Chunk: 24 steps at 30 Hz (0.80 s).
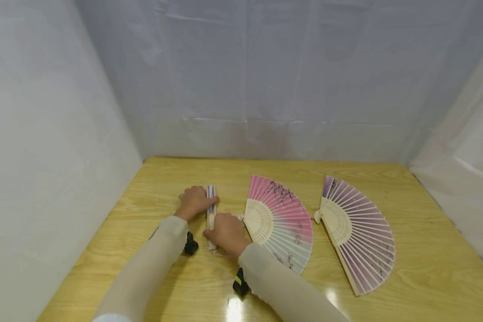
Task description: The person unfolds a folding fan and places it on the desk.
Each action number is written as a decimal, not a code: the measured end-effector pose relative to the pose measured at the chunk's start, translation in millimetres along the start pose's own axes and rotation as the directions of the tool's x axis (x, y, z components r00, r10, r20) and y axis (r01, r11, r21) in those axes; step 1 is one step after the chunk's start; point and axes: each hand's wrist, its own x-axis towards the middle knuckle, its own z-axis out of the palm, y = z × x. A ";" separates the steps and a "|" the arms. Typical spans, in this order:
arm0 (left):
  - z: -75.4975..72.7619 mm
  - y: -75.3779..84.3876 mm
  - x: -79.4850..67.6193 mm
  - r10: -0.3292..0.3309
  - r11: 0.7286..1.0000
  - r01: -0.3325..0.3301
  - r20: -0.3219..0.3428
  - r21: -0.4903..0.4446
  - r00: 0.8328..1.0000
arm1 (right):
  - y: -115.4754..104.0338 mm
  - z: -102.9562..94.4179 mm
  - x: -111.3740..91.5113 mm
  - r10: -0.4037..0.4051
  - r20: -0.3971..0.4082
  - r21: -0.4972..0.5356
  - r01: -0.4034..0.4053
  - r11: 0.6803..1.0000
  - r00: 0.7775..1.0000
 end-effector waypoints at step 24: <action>-11.7 23.9 -16.6 -0.032 0.742 -0.052 -0.113 -0.668 0.993 | 28.7 -29.4 -14.1 -0.159 -0.103 0.348 0.186 0.919 0.982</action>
